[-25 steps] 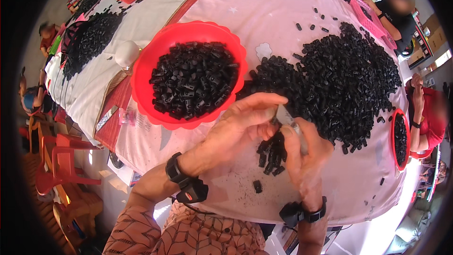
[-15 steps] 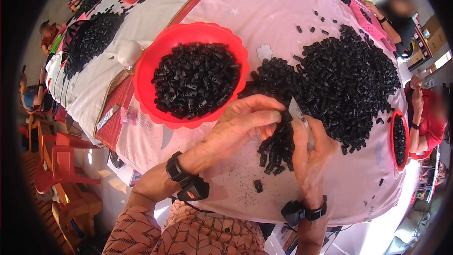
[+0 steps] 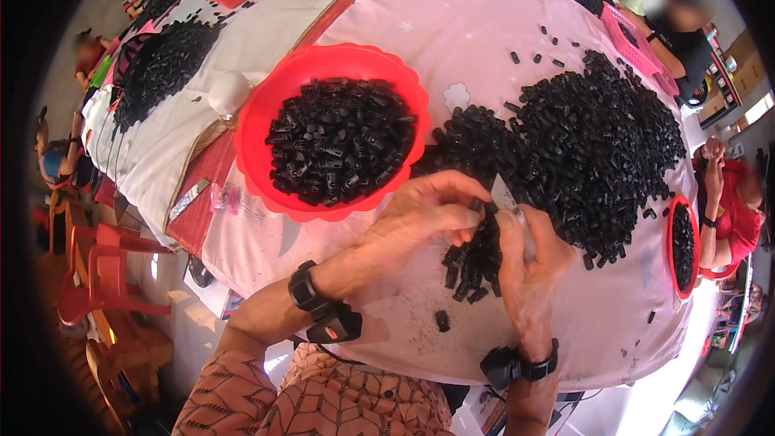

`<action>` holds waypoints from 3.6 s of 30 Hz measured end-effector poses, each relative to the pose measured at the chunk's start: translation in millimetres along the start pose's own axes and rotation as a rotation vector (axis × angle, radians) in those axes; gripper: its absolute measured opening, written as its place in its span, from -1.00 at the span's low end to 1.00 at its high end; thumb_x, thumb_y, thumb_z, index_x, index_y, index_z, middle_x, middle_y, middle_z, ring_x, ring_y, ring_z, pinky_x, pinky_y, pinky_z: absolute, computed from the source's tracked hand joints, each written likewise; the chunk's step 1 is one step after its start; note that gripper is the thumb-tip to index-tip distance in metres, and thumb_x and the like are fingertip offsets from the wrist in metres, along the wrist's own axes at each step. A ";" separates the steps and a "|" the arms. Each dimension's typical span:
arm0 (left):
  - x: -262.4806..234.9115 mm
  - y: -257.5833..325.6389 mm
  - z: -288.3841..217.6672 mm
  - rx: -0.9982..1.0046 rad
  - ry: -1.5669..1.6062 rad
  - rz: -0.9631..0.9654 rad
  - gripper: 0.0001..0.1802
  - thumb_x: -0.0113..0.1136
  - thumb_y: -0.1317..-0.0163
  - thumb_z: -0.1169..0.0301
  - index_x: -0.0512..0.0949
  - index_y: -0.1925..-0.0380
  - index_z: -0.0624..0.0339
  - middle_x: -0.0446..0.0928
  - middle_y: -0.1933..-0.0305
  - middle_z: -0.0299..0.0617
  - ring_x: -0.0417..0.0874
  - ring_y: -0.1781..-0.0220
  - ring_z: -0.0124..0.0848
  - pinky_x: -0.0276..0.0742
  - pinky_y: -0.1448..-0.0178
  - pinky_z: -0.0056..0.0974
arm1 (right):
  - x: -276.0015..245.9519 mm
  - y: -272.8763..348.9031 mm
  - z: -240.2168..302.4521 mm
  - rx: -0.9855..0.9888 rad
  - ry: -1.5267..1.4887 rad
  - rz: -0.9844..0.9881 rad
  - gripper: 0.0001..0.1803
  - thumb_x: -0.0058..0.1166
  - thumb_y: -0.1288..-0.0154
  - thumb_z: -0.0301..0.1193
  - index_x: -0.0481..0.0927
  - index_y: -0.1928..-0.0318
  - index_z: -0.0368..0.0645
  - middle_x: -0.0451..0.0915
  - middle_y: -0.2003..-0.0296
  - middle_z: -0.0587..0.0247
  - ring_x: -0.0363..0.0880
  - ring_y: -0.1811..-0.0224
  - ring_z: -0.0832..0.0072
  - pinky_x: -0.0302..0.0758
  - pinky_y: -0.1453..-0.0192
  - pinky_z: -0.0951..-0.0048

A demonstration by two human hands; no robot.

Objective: Trimming excess material from small black plastic shoe components using a utility knife.

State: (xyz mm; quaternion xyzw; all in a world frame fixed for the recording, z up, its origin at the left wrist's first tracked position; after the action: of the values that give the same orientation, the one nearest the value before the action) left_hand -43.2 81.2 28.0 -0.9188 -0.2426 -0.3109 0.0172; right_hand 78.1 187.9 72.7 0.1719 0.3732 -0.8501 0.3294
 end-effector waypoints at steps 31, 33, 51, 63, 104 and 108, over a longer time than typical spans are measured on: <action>-0.7 14.8 -58.2 0.731 -0.864 -0.295 -0.86 0.23 -0.09 0.67 0.62 0.32 0.29 0.56 0.32 -0.17 0.58 0.36 -0.40 0.50 0.25 -0.37 | -2.6 -1.1 1.9 0.070 0.072 -0.012 -0.84 0.23 -0.29 -0.46 0.58 0.24 -0.32 0.56 0.59 0.04 0.50 0.67 0.37 0.40 0.56 0.43; 7.5 9.7 -38.4 0.678 -1.046 -0.138 -0.86 0.25 -0.10 0.67 0.61 0.31 0.30 0.55 0.33 -0.16 0.58 0.42 -0.41 0.49 0.34 -0.40 | -2.1 -0.8 -0.4 0.054 0.075 -0.017 -0.84 0.23 -0.29 -0.46 0.58 0.25 -0.32 0.56 0.59 0.04 0.50 0.67 0.36 0.40 0.56 0.42; 1.2 -2.0 3.4 0.544 -1.678 -0.171 -0.65 0.23 0.03 0.64 0.52 0.16 0.41 0.42 0.17 0.02 0.48 0.09 -0.04 0.52 0.03 -0.10 | 1.7 -1.6 -5.3 -0.012 0.060 -0.025 -0.82 0.29 -0.25 -0.44 0.58 0.27 -0.28 0.54 0.59 0.05 0.50 0.69 0.31 0.40 0.58 0.41; 2.2 2.3 0.2 0.579 -1.511 -0.154 -0.75 0.18 -0.03 0.67 0.52 0.22 0.38 0.48 0.19 0.06 0.57 0.21 0.04 0.52 0.16 -0.05 | -0.2 0.2 -4.1 -0.031 0.067 -0.009 -0.78 0.30 -0.24 -0.40 0.57 0.27 -0.30 0.48 0.66 0.04 0.49 0.73 0.25 0.38 0.62 0.35; -2.6 3.5 -21.4 0.134 0.018 -0.030 -0.76 0.16 -0.28 0.52 0.58 0.04 0.22 0.61 0.19 -0.18 0.63 0.27 -0.47 0.54 0.23 -0.41 | -1.5 -0.1 2.4 0.024 0.013 0.023 -0.83 0.27 -0.27 -0.44 0.59 0.25 -0.28 0.54 0.60 0.10 0.47 0.69 0.43 0.38 0.57 0.46; -0.7 5.3 -20.8 0.113 0.031 -0.023 -0.72 0.13 -0.34 0.45 0.57 -0.03 0.24 0.61 0.18 -0.19 0.62 0.26 -0.49 0.55 0.18 -0.41 | 0.5 1.9 0.0 0.016 -0.032 0.053 -0.81 0.28 -0.25 -0.43 0.59 0.24 -0.28 0.55 0.61 0.12 0.48 0.69 0.41 0.39 0.58 0.47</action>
State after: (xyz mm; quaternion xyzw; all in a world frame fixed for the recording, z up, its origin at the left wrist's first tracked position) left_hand -53.0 72.5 45.0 -0.9087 -0.2700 -0.3109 0.0693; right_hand 79.1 186.7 71.5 0.1706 0.3563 -0.8466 0.3566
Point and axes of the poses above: each hand's wrist, its own y-axis away from the middle knuckle, its own x-axis out of the palm, z = x × y, the point moved 3 cm from there along -y, towards the middle knuckle
